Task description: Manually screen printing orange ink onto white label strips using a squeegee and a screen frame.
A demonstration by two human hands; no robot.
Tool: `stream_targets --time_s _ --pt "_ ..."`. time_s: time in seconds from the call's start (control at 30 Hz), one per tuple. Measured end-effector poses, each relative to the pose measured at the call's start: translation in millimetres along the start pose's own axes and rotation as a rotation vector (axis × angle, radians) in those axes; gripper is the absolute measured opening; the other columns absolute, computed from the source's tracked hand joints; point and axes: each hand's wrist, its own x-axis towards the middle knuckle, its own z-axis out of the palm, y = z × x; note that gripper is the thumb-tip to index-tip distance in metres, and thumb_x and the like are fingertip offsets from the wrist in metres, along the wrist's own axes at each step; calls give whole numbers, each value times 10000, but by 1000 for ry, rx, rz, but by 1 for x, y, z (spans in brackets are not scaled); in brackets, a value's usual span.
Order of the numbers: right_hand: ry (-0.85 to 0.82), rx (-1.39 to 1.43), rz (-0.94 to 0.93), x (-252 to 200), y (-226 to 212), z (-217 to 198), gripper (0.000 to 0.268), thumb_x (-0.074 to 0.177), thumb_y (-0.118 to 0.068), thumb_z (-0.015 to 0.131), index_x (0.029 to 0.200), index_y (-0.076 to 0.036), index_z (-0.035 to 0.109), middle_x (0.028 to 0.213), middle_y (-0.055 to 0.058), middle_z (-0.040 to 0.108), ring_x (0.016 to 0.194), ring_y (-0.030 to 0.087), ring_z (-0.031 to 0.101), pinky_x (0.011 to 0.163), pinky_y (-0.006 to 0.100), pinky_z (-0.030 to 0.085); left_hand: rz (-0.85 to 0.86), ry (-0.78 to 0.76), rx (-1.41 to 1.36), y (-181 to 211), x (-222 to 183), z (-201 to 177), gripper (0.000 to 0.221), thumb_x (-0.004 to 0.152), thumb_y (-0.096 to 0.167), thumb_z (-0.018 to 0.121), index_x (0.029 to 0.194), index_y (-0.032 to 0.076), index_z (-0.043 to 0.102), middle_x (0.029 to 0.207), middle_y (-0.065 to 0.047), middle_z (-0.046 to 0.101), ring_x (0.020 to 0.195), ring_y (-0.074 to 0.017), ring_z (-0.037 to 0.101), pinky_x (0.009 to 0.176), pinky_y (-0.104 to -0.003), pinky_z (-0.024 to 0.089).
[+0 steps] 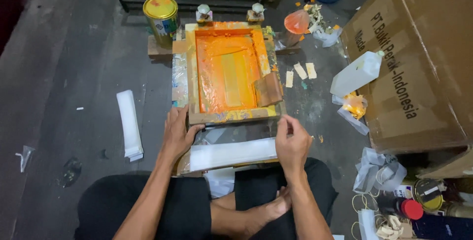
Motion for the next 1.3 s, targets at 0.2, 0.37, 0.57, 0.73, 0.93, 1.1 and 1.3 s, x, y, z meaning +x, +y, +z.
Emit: stream_targets --time_s 0.2,0.37,0.57,0.73,0.93,1.1,1.3 --pt "-231 -35 -226 -27 7 26 156 928 -166 674 1000 -165 812 809 71 769 735 284 712 631 373 556 160 205 -49 -1 12 -1 666 885 265 823 1398 -59 549 1050 -111 486 1001 -359 511 949 -448 400" --pt "-301 -151 -377 -34 9 55 183 875 -229 703 1018 -177 805 847 24 727 819 287 675 688 397 545 241 336 -29 35 27 -21 593 909 255 815 1362 -54 589 1010 -115 496 957 -348 534 920 -443 422" --pt "-363 -278 -389 -40 27 79 231 876 -304 678 1038 -173 780 928 70 679 844 341 629 666 459 508 262 449 -14 52 44 -30 556 928 291 804 1353 -19 622 980 -102 505 907 -335 537 881 -453 429" --pt "-456 -362 -368 -31 21 84 321 889 -315 651 1152 -160 752 1013 90 655 925 351 607 727 456 456 256 505 -19 70 57 -37 501 966 286 775 1349 -6 636 987 -91 512 911 -322 548 869 -439 437" --pt "-669 -532 -240 -18 -5 84 494 953 -393 550 1382 -165 637 1101 114 648 1060 353 596 886 473 370 226 517 -37 83 70 -47 472 1011 276 741 1358 -24 628 985 -120 508 907 -341 552 836 -471 448" --pt "-640 -558 -235 -17 2 92 465 966 -419 528 1378 -227 626 1041 95 649 1044 330 606 859 481 333 168 504 -67 89 74 -51 445 1032 279 716 1358 -13 637 1024 -124 524 927 -304 567 828 -451 470" --pt "-636 -457 -177 -16 4 85 449 938 -408 610 1341 -209 617 1067 131 647 1073 365 605 917 519 322 169 500 -65 86 73 -49 456 1034 294 718 1366 -7 634 1013 -112 510 932 -315 559 831 -449 467"
